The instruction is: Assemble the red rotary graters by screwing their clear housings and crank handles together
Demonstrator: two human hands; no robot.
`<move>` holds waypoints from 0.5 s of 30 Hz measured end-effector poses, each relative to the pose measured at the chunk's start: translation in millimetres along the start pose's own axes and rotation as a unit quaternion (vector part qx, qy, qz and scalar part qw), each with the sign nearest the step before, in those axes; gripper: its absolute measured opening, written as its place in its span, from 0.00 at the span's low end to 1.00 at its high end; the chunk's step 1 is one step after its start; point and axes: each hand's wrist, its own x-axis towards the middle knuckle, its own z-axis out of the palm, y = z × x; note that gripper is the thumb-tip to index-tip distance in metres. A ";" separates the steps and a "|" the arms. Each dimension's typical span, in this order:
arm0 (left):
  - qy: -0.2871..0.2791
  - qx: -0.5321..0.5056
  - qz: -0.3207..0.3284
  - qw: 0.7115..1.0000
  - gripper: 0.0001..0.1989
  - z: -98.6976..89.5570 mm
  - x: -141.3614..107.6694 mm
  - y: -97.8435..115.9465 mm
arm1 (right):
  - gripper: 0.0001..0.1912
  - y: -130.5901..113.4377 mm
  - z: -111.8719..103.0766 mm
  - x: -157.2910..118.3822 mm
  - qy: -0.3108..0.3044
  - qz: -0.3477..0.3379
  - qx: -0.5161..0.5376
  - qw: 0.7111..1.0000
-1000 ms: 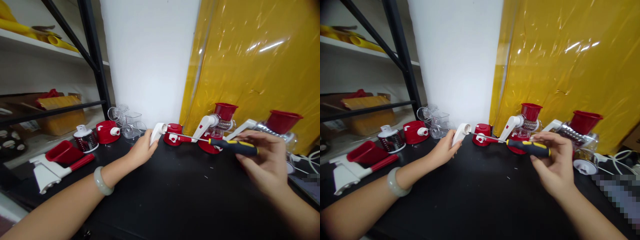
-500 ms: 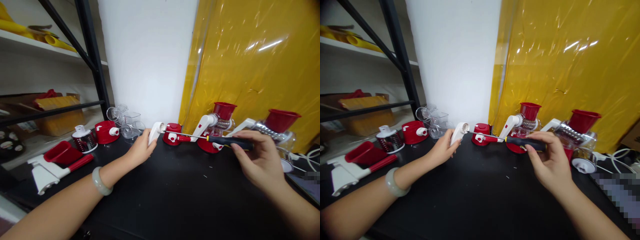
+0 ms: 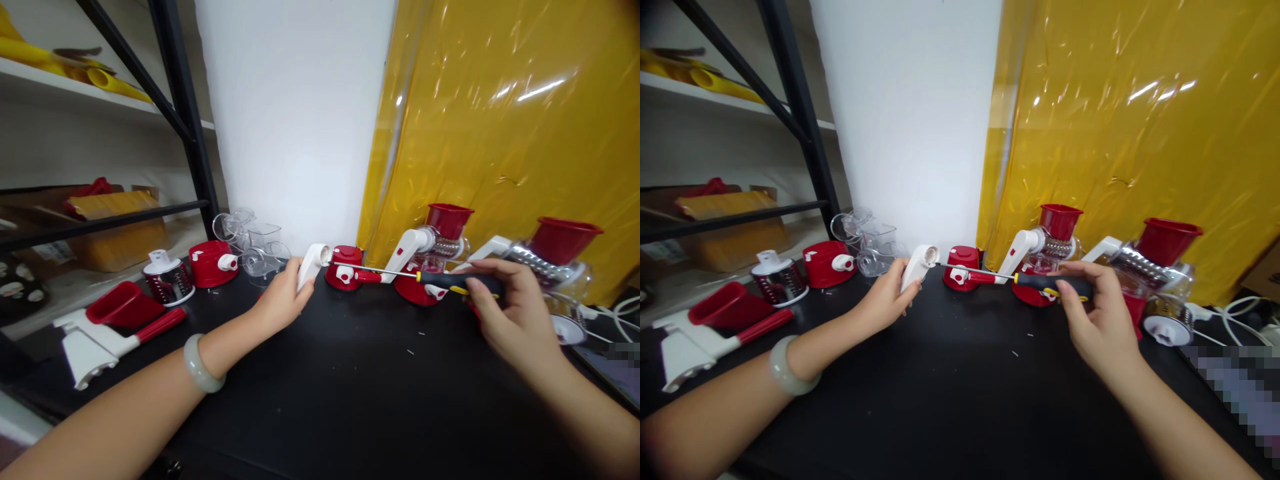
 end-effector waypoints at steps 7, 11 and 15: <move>-0.006 0.004 0.005 1.000 0.15 1.2 -0.5 -1.5 | 0.21 1.3 -1.6 -4.6 -0.006 0.008 0.156 0.988; -0.004 0.005 0.006 1.000 0.15 1.1 -0.2 -2.5 | 0.21 8.0 -7.1 -3.3 -0.046 0.051 -0.057 0.996; 0.000 0.007 0.004 1.000 0.15 0.4 -0.4 -1.5 | 0.17 2.7 2.1 -0.1 0.011 -0.024 -0.021 0.999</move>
